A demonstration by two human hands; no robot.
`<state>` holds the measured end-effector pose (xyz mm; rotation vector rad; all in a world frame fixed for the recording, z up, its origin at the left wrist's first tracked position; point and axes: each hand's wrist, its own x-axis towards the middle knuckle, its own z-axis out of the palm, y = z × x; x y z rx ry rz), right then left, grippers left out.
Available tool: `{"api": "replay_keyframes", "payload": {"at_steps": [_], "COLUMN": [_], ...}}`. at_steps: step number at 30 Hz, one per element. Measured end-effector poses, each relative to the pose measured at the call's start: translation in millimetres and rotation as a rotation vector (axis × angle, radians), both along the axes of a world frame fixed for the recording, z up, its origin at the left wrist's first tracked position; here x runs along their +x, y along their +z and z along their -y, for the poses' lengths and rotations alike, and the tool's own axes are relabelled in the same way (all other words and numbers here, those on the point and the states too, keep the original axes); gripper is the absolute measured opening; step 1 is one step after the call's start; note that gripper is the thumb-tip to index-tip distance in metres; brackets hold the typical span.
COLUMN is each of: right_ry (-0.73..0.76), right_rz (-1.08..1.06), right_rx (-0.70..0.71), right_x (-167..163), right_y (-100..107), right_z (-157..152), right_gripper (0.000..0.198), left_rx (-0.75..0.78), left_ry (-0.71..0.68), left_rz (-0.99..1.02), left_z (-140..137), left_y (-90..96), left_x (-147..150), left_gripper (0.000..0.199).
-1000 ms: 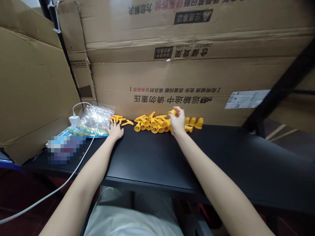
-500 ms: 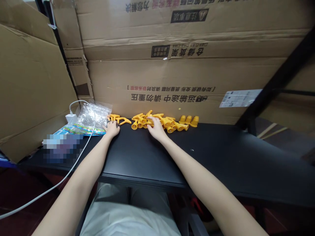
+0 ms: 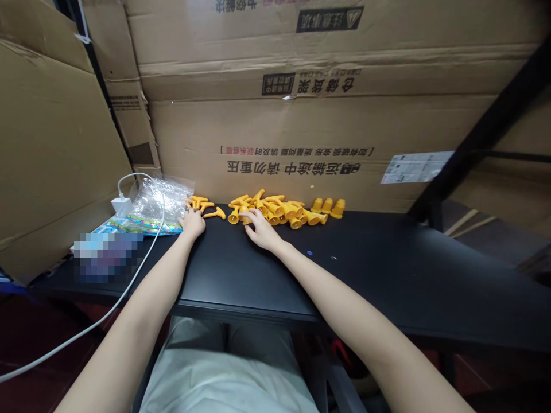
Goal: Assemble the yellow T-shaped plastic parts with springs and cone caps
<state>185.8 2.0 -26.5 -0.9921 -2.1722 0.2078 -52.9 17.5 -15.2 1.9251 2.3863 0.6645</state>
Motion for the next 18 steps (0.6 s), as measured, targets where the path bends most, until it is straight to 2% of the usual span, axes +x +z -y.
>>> {"api": "replay_keyframes", "payload": {"at_steps": [6,11,15,18], "right_ry": [-0.007,-0.001,-0.008,-0.003], "right_rz": [0.011,0.012,0.016,0.014], "right_rx": [0.007,0.026,0.03,0.034], "right_x": [0.2,-0.4,-0.1,0.4], "right_y": [0.9,2.3,3.6,4.1], "right_z": [1.0,2.3,3.3,3.4], "right_gripper": [0.044,0.046,0.043,0.043], "left_rx": [0.005,0.098,0.257,0.371], "left_ry": [-0.012,-0.018,-0.007,-0.017], "left_rz": [-0.059,-0.029,0.144,0.417], "left_z": [0.7,-1.7,-5.2,-9.8], "left_y": [0.3,0.3,3.0,4.2], "left_x": [-1.5,-1.7,-2.8,-3.0], "left_gripper": [0.029,0.025,0.017,0.012]}}
